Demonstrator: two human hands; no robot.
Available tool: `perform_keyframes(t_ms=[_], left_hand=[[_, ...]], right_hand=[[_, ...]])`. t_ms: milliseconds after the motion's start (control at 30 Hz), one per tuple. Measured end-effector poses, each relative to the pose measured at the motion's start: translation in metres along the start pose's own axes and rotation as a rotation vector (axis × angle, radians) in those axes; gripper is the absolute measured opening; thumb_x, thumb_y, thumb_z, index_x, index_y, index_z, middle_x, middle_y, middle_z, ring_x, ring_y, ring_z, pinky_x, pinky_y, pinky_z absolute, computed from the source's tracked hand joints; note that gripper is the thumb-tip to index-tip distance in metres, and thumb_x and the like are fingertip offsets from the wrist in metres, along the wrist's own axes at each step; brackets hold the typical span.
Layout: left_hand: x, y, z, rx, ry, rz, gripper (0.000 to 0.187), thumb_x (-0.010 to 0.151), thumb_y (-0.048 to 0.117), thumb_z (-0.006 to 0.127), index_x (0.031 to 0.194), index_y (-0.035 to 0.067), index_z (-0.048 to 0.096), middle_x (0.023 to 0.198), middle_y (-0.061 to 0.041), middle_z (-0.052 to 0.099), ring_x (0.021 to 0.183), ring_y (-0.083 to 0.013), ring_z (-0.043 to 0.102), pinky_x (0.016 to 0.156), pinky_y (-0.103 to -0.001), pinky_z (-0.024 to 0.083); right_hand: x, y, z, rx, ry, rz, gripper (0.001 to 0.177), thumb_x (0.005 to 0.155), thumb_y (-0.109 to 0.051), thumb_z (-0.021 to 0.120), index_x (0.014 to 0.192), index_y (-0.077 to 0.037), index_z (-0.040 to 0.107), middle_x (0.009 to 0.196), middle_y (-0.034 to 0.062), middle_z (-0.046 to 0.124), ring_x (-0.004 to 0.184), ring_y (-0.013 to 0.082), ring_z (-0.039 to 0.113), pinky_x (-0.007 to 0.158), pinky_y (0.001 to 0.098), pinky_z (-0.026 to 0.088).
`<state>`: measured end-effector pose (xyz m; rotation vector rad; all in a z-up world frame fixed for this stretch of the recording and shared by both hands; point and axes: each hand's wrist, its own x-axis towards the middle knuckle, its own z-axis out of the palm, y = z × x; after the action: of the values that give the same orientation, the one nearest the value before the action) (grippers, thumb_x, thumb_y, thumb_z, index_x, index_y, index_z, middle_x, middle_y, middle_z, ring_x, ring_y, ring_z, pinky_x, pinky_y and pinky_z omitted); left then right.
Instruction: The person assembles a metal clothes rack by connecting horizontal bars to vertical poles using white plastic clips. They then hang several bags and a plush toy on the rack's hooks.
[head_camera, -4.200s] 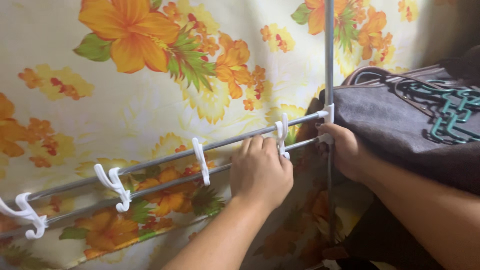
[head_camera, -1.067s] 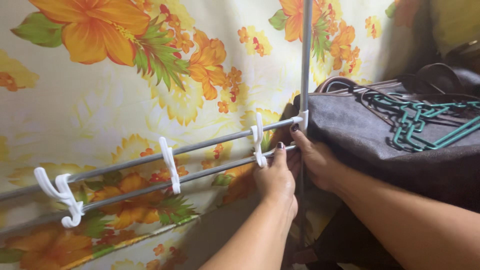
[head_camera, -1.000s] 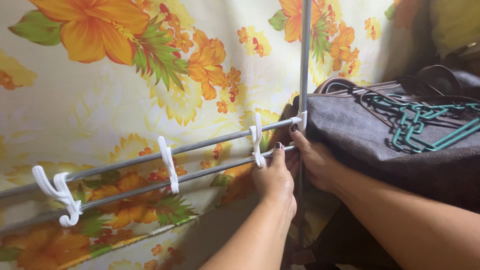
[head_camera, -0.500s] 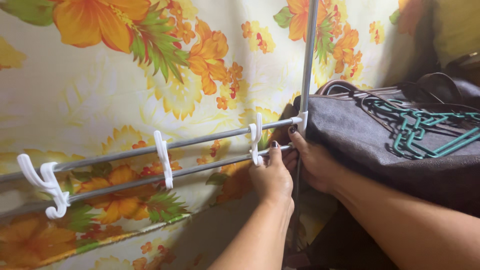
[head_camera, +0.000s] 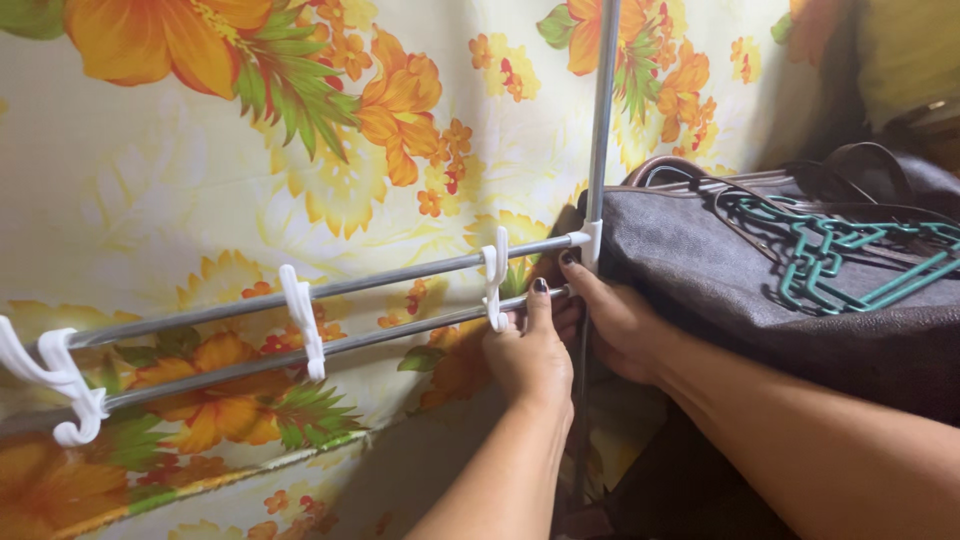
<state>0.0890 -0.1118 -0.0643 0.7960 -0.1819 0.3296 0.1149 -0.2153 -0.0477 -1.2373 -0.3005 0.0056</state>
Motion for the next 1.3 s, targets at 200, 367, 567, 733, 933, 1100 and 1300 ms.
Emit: perform_keyframes(t_ms=[200, 367, 567, 733, 933, 1100, 1300], left_hand=[[0.001, 0.001, -0.006, 0.399, 0.039, 0.146, 0.03, 0.095, 0.026, 0.068, 0.105, -0.002, 0.071, 0.09, -0.007, 0.077, 0.077, -0.0135, 0.072, 0.068, -0.031, 0.057], [0.002, -0.004, -0.005, 0.483, 0.055, 0.095, 0.038, 0.096, 0.032, 0.066, 0.105, -0.005, 0.073, 0.089, -0.012, 0.076, 0.075, -0.0182, 0.069, 0.069, -0.037, 0.056], [0.009, -0.011, -0.002, 0.616, 0.091, 0.411, 0.038, 0.097, 0.028, 0.07, 0.118, -0.003, 0.066, 0.103, -0.012, 0.07, 0.089, -0.0197, 0.069, 0.077, -0.038, 0.054], [0.007, -0.006, -0.003, 0.248, 0.024, -0.076, 0.028, 0.094, 0.028, 0.067, 0.111, 0.005, 0.068, 0.096, -0.008, 0.074, 0.08, -0.0161, 0.071, 0.066, -0.031, 0.054], [-0.014, 0.051, -0.067, 0.157, -0.057, -0.273, 0.025, 0.084, 0.012, 0.076, 0.105, 0.009, 0.065, 0.09, -0.003, 0.07, 0.078, -0.0136, 0.068, 0.063, -0.027, 0.052], [-0.025, 0.138, -0.125, 0.248, 0.096, -0.318, 0.034, 0.081, 0.024, 0.077, 0.109, 0.01, 0.063, 0.091, -0.004, 0.067, 0.081, -0.0172, 0.066, 0.067, -0.034, 0.053], [-0.034, 0.244, -0.201, 0.74, 0.026, -0.471, 0.043, 0.082, 0.035, 0.07, 0.114, 0.005, 0.072, 0.1, -0.006, 0.079, 0.089, -0.0211, 0.074, 0.08, -0.039, 0.057]], right_hand=[[-0.002, -0.004, 0.001, -0.015, 0.04, 0.059, 0.034, 0.1, -0.042, 0.053, 0.105, -0.01, 0.064, 0.083, 0.0057, 0.065, 0.072, 0.0171, 0.059, 0.071, 0.0342, 0.05], [-0.002, -0.002, 0.004, 0.004, 0.071, 0.058, 0.03, 0.099, -0.037, 0.056, 0.107, -0.01, 0.065, 0.089, 0.0059, 0.067, 0.081, 0.018, 0.063, 0.078, 0.0349, 0.052], [0.0, -0.001, 0.002, -0.017, 0.126, 0.068, 0.029, 0.099, -0.037, 0.056, 0.105, -0.01, 0.066, 0.087, 0.0044, 0.065, 0.078, 0.0172, 0.061, 0.075, 0.0355, 0.05], [0.004, 0.006, -0.004, -0.053, 0.08, 0.013, 0.03, 0.102, -0.034, 0.056, 0.108, -0.008, 0.069, 0.085, 0.003, 0.064, 0.073, 0.0154, 0.057, 0.07, 0.0335, 0.046], [0.01, 0.007, -0.015, -0.053, 0.029, 0.015, 0.036, 0.099, -0.031, 0.051, 0.101, 0.0, 0.069, 0.088, 0.0156, 0.074, 0.078, 0.028, 0.072, 0.078, 0.0422, 0.058], [0.011, 0.003, -0.008, -0.113, 0.112, -0.116, 0.028, 0.097, -0.021, 0.053, 0.11, 0.0, 0.065, 0.096, 0.016, 0.071, 0.088, 0.0288, 0.071, 0.082, 0.0438, 0.056], [-0.008, -0.018, 0.015, -0.039, 0.003, -0.127, 0.041, 0.101, -0.033, 0.046, 0.124, -0.002, 0.061, 0.106, 0.0181, 0.069, 0.093, 0.0326, 0.069, 0.084, 0.0507, 0.054]])
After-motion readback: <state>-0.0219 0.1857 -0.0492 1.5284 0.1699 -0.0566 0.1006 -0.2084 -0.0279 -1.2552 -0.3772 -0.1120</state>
